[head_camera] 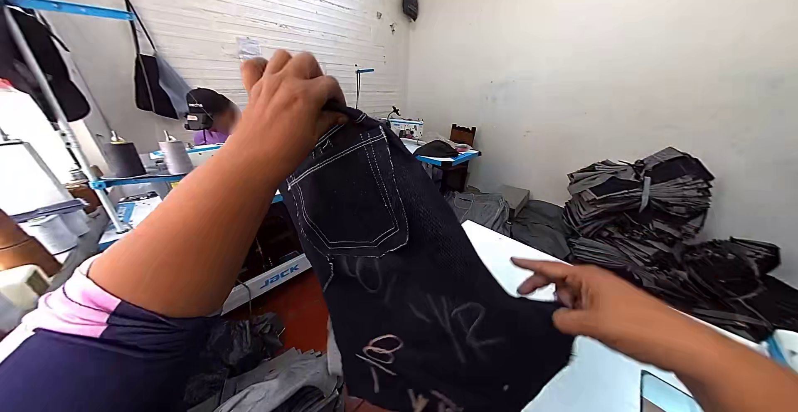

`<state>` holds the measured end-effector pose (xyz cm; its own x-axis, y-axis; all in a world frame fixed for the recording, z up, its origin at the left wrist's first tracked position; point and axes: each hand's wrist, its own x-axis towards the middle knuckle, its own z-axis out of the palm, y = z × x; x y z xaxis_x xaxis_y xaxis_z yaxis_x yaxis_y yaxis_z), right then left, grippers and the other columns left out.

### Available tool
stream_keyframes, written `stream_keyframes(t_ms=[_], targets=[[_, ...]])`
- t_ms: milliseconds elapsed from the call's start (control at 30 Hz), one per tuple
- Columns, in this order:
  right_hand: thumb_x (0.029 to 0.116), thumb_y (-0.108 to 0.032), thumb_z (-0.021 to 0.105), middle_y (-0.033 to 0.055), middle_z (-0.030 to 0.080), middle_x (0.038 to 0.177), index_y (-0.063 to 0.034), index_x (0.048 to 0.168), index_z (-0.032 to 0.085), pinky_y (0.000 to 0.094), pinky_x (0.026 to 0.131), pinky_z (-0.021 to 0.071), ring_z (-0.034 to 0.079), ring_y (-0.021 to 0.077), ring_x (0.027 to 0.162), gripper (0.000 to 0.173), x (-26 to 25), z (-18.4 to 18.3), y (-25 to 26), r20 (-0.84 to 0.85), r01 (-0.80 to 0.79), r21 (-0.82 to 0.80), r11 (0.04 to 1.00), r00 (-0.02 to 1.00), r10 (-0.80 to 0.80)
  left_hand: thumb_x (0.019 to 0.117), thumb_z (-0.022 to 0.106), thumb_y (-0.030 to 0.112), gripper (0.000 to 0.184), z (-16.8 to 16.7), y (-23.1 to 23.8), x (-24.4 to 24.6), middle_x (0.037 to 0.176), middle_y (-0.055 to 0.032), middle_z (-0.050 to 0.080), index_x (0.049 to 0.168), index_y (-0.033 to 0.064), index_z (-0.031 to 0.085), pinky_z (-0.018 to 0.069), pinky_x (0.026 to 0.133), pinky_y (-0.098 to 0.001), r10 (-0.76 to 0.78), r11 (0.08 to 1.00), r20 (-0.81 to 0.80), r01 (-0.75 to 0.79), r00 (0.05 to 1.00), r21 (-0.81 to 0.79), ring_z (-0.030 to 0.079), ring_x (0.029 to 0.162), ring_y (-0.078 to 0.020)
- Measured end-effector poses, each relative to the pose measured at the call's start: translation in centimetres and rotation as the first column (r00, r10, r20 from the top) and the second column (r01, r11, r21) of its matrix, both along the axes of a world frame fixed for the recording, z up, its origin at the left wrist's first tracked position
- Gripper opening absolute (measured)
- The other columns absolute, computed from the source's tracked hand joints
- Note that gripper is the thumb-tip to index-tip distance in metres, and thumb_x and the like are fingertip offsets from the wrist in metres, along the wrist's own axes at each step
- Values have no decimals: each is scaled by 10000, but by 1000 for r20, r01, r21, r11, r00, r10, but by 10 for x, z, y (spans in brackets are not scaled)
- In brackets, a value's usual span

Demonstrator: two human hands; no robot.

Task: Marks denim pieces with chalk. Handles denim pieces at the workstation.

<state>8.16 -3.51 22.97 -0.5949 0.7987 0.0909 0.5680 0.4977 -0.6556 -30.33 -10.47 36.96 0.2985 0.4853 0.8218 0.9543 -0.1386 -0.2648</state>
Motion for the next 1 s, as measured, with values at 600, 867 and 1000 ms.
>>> stream_keyframes(t_ms=[600, 867, 1000], targets=[[1017, -166, 541, 222, 641, 1058, -20, 1347, 489, 512, 724, 535, 660, 346, 851, 365, 58, -185, -14, 389, 543, -504, 672, 837, -384, 1059, 560, 289, 418, -222, 165, 243, 1478, -148, 567, 1440, 120, 592, 186, 1232, -655, -404, 508, 108, 321, 908, -799, 419, 1469, -352], [990, -442, 591, 240, 505, 1519, -40, 1429, 589, 756, 1080, 327, 457, 510, 1400, 596, 98, -257, -79, 225, 136, 265, 955, 954, -198, 1000, 459, 640, 783, -382, 80, 234, 1720, -60, 195, 1626, 193, 312, 0, 1226, -682, -221, 145, 237, 272, 946, -951, 76, 1600, -327], [949, -587, 574, 187, 450, 1582, -50, 1511, 498, 730, 1106, 313, 425, 469, 1443, 781, 89, -279, -81, 363, 9, 399, 917, 917, -167, 1008, 441, 629, 773, -381, 82, 235, 1721, -53, 190, 1629, 190, 304, 2, 1236, -656, -217, 160, 181, 218, 959, -963, 75, 1602, -310]])
